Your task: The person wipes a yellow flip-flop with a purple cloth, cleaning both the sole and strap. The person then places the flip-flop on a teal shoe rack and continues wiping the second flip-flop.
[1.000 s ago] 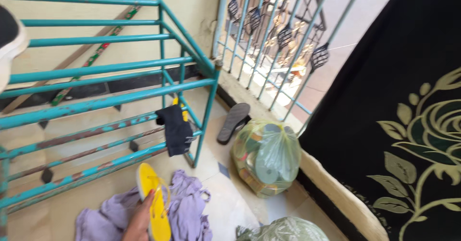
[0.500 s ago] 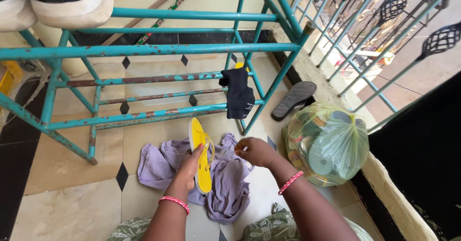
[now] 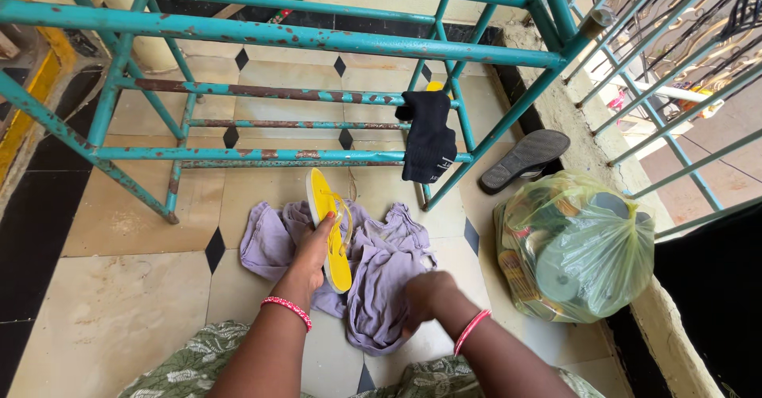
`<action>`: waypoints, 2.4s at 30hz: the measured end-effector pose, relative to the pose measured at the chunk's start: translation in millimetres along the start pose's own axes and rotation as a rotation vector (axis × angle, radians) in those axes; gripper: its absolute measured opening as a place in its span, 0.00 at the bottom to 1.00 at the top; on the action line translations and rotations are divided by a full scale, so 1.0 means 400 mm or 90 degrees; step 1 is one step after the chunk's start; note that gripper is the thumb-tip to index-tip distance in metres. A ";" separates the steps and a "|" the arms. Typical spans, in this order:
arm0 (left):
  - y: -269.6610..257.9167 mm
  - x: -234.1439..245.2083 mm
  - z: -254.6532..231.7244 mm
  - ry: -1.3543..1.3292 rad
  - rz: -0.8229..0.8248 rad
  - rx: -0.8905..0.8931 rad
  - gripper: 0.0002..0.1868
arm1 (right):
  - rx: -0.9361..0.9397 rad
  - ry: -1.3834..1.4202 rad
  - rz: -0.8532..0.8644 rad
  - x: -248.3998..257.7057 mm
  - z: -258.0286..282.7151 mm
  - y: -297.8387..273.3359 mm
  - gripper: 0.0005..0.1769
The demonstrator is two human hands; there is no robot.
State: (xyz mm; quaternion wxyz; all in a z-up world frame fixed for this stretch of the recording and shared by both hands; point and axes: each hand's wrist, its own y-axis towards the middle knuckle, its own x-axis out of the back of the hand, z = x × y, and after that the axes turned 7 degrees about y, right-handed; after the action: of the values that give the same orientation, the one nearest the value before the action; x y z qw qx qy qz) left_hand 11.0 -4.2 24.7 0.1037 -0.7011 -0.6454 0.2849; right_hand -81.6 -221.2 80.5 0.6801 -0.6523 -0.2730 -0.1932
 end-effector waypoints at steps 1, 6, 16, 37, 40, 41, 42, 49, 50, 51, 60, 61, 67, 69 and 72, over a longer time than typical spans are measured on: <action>0.006 0.005 0.000 -0.011 0.001 0.007 0.29 | 0.006 -0.030 -0.022 -0.017 0.031 0.003 0.37; 0.004 0.017 0.011 -0.048 0.038 0.054 0.29 | 0.057 0.047 -0.256 -0.051 0.114 -0.002 0.18; -0.089 -0.028 -0.031 0.136 0.235 0.111 0.35 | 0.054 0.577 -0.770 0.131 -0.129 -0.162 0.11; -0.135 -0.073 -0.005 0.160 0.292 0.055 0.22 | 0.590 0.405 -0.671 0.040 0.039 -0.073 0.24; -0.124 -0.073 -0.013 0.218 0.276 0.054 0.20 | 0.592 0.371 -0.656 0.056 0.012 -0.046 0.23; -0.122 -0.080 -0.007 0.248 0.299 0.056 0.20 | 0.583 0.374 -0.642 0.062 -0.001 -0.038 0.22; -0.121 -0.090 0.004 0.276 0.323 0.059 0.20 | 0.571 0.466 -0.651 0.065 -0.018 -0.033 0.19; -0.097 -0.107 0.035 0.212 0.400 0.181 0.26 | 0.251 0.892 -0.658 0.067 -0.086 0.003 0.17; -0.100 -0.107 0.039 0.195 0.408 0.177 0.27 | 0.323 0.903 -0.628 0.057 -0.085 0.008 0.15; -0.105 -0.107 0.042 0.178 0.416 0.173 0.28 | 0.415 0.737 -0.682 0.048 -0.085 0.013 0.15; -0.153 -0.108 0.000 0.171 0.382 0.161 0.19 | 0.356 0.722 -0.819 0.042 -0.120 0.054 0.15; -0.154 -0.117 0.000 0.132 0.426 0.141 0.20 | 0.396 0.703 -0.773 0.042 -0.130 0.053 0.15; -0.152 -0.096 0.002 0.140 0.441 0.172 0.26 | 0.240 0.790 -0.777 0.027 -0.103 0.080 0.15; -0.143 -0.087 -0.002 0.102 0.428 0.156 0.30 | 0.223 0.850 -0.678 0.013 -0.103 0.079 0.16; -0.125 -0.064 -0.036 -0.069 0.433 0.123 0.40 | 0.389 0.894 -0.388 0.011 -0.093 0.083 0.15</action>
State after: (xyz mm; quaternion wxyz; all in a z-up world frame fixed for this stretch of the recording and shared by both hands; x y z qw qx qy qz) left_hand -23.9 -18.5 68.8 0.0346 -0.8468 -0.3498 0.3993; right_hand -53.3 -255.4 57.1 0.7577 -0.0633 0.0103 -0.6495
